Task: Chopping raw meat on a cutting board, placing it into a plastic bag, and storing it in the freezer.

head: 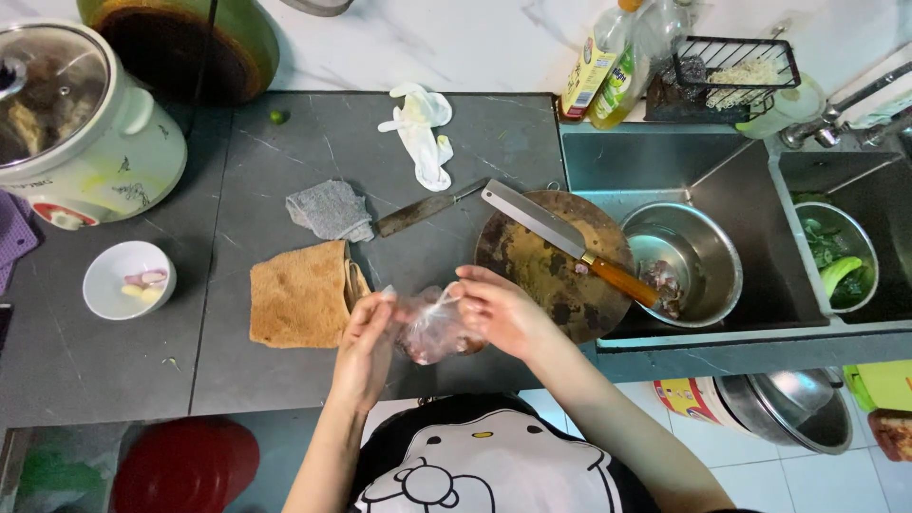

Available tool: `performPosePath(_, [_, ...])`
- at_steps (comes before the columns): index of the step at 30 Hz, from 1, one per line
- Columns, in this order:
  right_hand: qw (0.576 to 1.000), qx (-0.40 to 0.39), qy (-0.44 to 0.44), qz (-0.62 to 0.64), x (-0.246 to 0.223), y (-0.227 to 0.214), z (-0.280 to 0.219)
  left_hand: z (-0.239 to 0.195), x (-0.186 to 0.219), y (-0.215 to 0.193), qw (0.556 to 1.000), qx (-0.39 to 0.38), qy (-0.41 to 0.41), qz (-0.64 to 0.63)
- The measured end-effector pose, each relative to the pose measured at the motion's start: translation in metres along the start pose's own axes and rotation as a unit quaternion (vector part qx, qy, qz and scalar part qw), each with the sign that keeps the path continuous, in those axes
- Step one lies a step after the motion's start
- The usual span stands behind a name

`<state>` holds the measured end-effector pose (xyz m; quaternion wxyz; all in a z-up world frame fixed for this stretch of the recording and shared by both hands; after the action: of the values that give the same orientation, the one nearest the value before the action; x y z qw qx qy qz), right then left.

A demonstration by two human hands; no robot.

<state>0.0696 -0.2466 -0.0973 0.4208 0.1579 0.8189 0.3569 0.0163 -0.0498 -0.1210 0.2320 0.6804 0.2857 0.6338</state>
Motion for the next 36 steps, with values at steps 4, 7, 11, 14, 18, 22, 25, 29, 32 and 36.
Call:
performPosePath(4, [0.985, 0.097, 0.129, 0.063, -0.015, -0.027, -0.021, 0.003, 0.003, -0.041, 0.998, 0.059, -0.020, 0.019])
performPosePath(7, [0.967, 0.165, 0.145, 0.130, -0.018, -0.051, -0.026, 0.003, -0.008, -0.071, 0.993, 0.107, -0.052, 0.013])
performPosePath(11, [0.983, 0.140, -0.009, -0.120, -0.032, -0.027, -0.025, 0.009, 0.029, -0.025, 0.983, 0.107, -0.079, 0.129])
performPosePath(14, [0.904, 0.041, -0.180, -0.385, -0.047, 0.019, -0.024, 0.016, 0.036, 0.035, 0.917, -0.030, -0.024, 0.397])
performPosePath(18, [0.753, 0.018, -0.299, -0.585, -0.049, 0.066, -0.010, 0.051, -0.008, 0.058, 0.680, -0.134, 0.112, 0.712])
performPosePath(22, [0.683, 0.072, -0.393, -0.612, -0.056, 0.062, -0.021, 0.045, 0.027, 0.082, 0.738, -0.131, 0.132, 0.649])
performPosePath(25, [0.775, 0.036, -0.282, -0.564, -0.033, 0.046, -0.017, 0.042, 0.028, 0.085, 0.782, -0.137, 0.136, 0.593])
performPosePath(29, [0.722, 0.098, -0.306, -0.612, -0.033, 0.033, -0.009, 0.045, 0.015, 0.071, 0.815, -0.083, 0.078, 0.568])
performPosePath(32, [0.642, 0.109, -0.366, -0.665, -0.028, 0.021, 0.003, 0.049, 0.012, 0.067, 0.843, -0.050, 0.025, 0.536])
performPosePath(36, [0.626, 0.111, -0.389, -0.666, -0.017, 0.000, 0.008, 0.059, 0.017, 0.048, 0.890, -0.048, -0.048, 0.452])
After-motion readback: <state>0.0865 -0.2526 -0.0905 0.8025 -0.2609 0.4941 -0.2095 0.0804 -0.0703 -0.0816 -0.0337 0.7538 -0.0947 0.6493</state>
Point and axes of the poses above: each hand's wrist, its own z-axis towards the middle knuckle, its own y-axis out of the palm, x = y × z, the point moved 5 cm from there along z, towards the middle knuckle, and after that the axes turned 2 degrees about -z, right-handed, at the moved point
